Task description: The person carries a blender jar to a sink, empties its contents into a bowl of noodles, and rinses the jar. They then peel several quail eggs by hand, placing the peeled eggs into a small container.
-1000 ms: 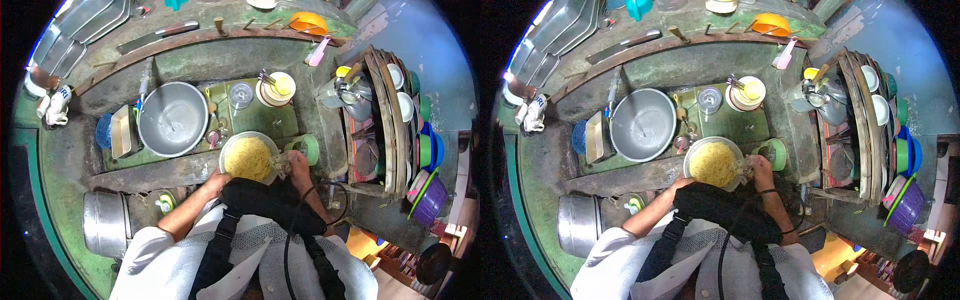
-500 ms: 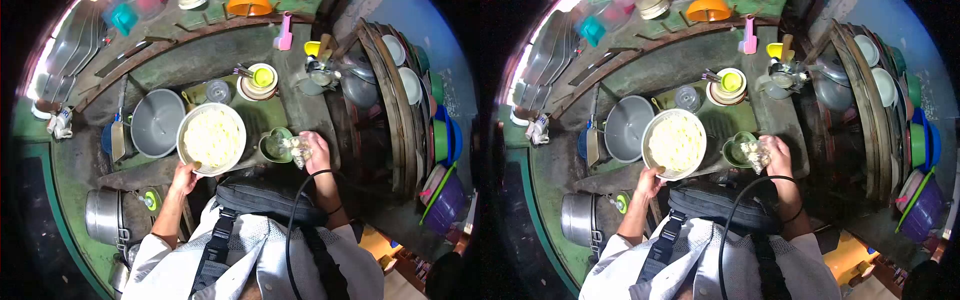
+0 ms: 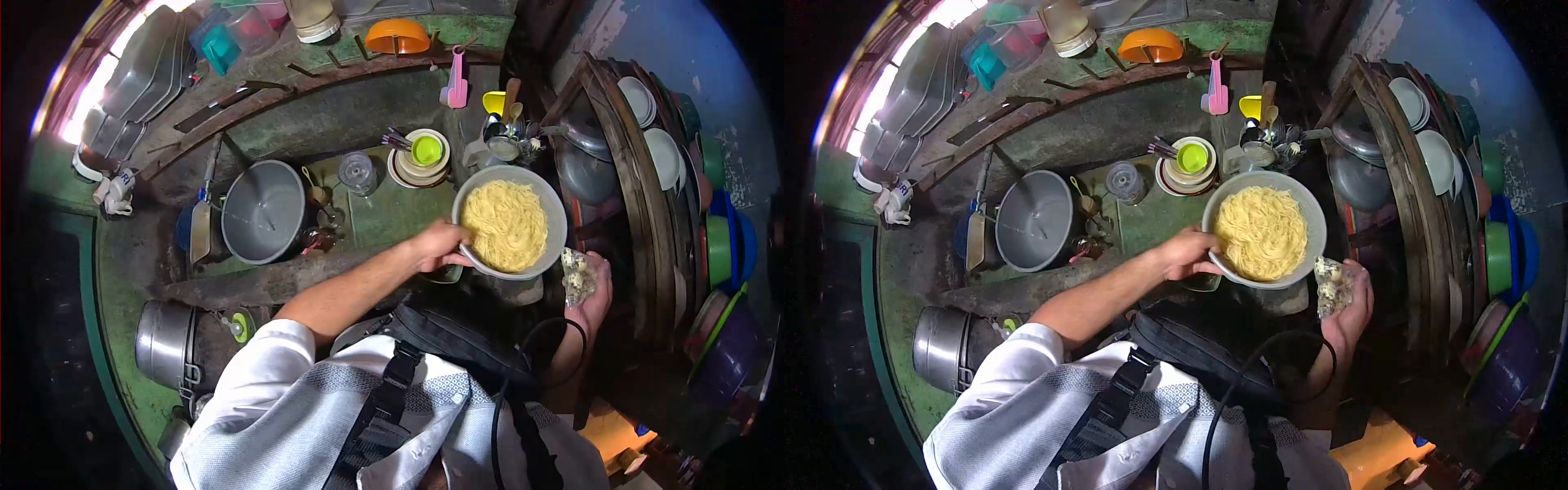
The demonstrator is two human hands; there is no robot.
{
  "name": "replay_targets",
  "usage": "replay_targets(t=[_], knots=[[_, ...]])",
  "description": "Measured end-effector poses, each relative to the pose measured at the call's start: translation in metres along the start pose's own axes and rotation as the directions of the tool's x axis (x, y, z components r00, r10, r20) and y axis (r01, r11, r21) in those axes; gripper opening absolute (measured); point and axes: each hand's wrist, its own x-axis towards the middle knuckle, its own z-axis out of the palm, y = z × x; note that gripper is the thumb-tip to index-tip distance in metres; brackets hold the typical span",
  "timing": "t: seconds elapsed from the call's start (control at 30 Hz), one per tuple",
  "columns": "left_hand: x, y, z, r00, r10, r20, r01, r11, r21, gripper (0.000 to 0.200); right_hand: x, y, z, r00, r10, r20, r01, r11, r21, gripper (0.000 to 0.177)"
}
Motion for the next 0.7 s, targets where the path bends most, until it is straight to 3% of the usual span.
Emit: replay_targets(t=[0.17, 0.27, 0.5, 0.57, 0.6, 0.7], knots=[[0.065, -0.032, 0.018, 0.996, -0.083, -0.008, 0.084, 0.987, 0.136, 0.039, -0.006, 0.009, -0.019, 0.989, -0.001, -0.148, -0.003, 1.000, -0.026, 0.032], [0.066, -0.035, 0.020, 0.994, -0.070, 0.078, 0.056, 0.983, 0.174, 0.046, -0.007, 0.020, -0.032, 0.995, -0.025, -0.091, 0.027, 0.999, 0.022, 0.029], [0.069, -0.046, 0.027, 0.990, -0.128, 0.059, 0.111, 0.967, 0.227, 0.040, 0.029, 0.043, -0.006, 0.989, -0.122, 0.080, 0.128, 0.988, -0.081, 0.018], [0.072, -0.044, 0.013, 0.970, -0.211, 0.122, 0.173, 0.947, 0.270, 0.057, 0.041, 0.053, -0.009, 0.988, -0.096, 0.119, 0.117, 0.977, -0.176, 0.019], [0.052, -0.034, 0.015, 0.988, -0.127, 0.082, 0.100, 0.956, 0.276, 0.067, 0.050, 0.064, -0.014, 0.988, -0.073, 0.138, 0.100, 0.974, -0.201, 0.019], [0.010, -0.010, -0.020, 0.995, -0.033, 0.094, 0.010, 0.972, 0.235, 0.069, 0.039, 0.059, 0.012, 1.000, -0.007, 0.029, 0.013, 0.974, -0.225, 0.021]])
